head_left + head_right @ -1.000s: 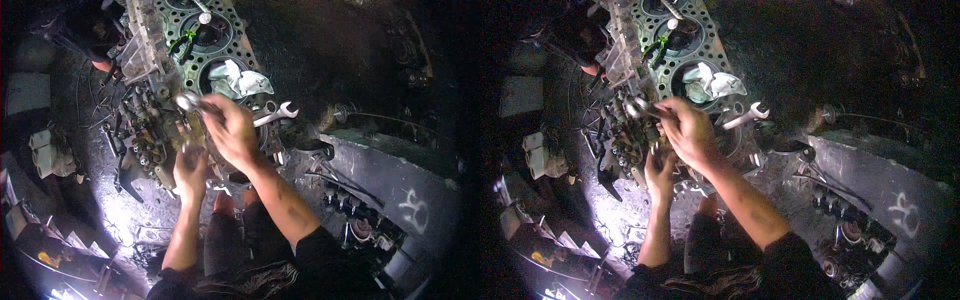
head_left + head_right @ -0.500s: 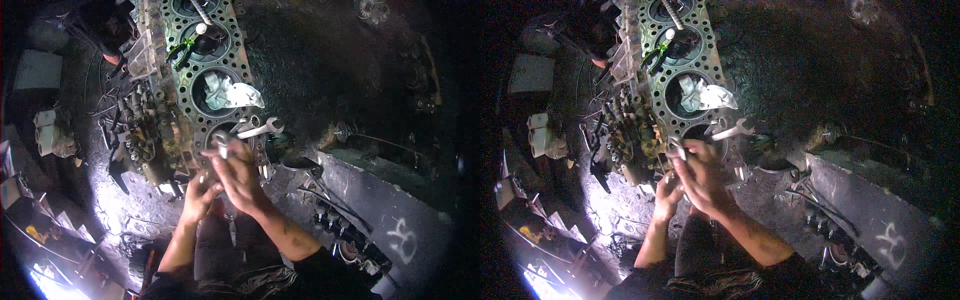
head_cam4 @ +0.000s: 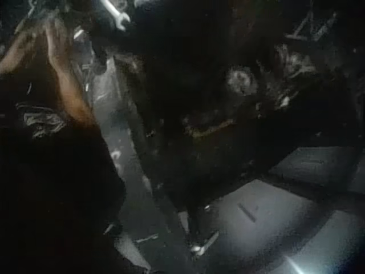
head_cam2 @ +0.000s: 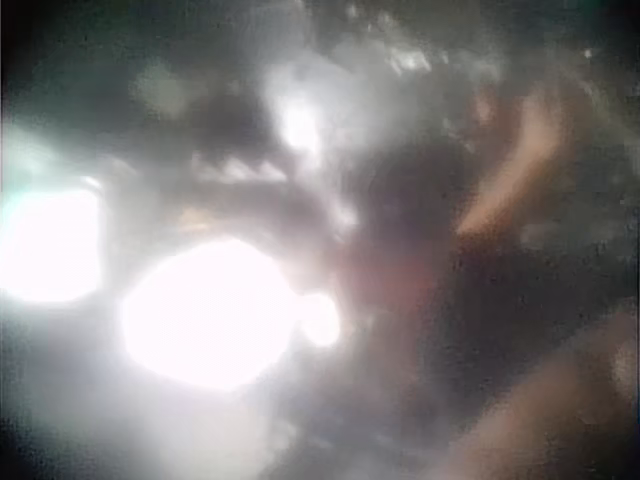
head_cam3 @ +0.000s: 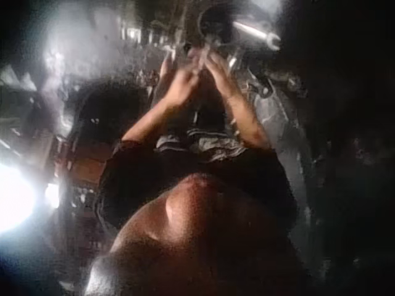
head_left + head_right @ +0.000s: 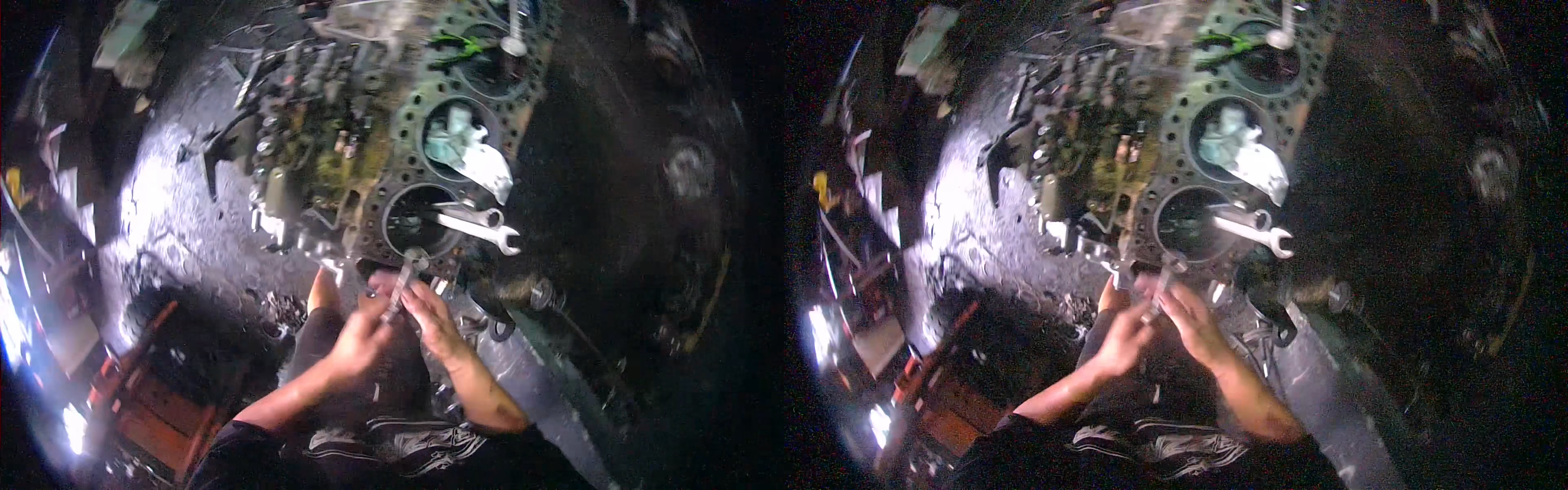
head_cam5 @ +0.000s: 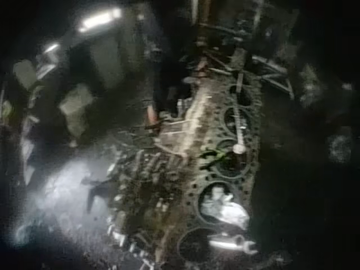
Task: The person uses a wrench and a screwdriver to remove bolts and components from an engine block while working with another person.
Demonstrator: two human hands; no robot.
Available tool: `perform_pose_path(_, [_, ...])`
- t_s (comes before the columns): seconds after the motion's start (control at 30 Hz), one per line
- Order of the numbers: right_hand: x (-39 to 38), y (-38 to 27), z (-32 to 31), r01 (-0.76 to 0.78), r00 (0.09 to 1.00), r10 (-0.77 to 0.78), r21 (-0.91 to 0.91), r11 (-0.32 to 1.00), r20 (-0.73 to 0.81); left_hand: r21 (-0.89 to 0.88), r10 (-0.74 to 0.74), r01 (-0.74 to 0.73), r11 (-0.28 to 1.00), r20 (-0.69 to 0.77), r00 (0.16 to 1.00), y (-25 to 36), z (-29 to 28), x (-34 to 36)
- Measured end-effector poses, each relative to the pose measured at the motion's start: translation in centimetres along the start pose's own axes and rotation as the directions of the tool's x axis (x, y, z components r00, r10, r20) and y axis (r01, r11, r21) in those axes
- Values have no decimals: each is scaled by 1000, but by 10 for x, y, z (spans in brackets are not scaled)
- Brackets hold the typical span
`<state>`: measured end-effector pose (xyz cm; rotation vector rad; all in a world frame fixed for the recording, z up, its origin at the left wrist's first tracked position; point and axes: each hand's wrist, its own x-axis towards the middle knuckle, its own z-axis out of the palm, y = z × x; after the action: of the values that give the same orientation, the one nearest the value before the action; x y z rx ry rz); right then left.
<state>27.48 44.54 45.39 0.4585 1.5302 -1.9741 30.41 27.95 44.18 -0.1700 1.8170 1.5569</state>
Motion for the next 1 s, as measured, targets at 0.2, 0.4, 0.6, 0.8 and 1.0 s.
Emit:
perform_pose_path(0.2, [8, 37, 25, -101, 916, 223, 346, 933, -333, -15, -30, 28, 999, -200, 979, -42, 14, -20])
perform_pose_path(0.4, [24, 46, 22, -174, 964, 152, -89, 981, -219, -170, -80, -2, 985, -470, 879, -68, -36, -21])
perform_pose_path(0.6, [21, 73, 78, -136, 972, 124, -45, 990, -201, -4, -47, 47, 999, -285, 957, -65, -49, -31])
perform_pose_path(0.8, [39, 68, 89, -192, 956, 185, -5, 981, -227, -3, -16, 15, 1000, -162, 987, -62, -86, -39])
perform_pose_path(1.0, [55, 68, 127, -49, 908, 92, 114, 992, -409, 118, -52, 59, 991, -67, 996, -76, -124, -41])
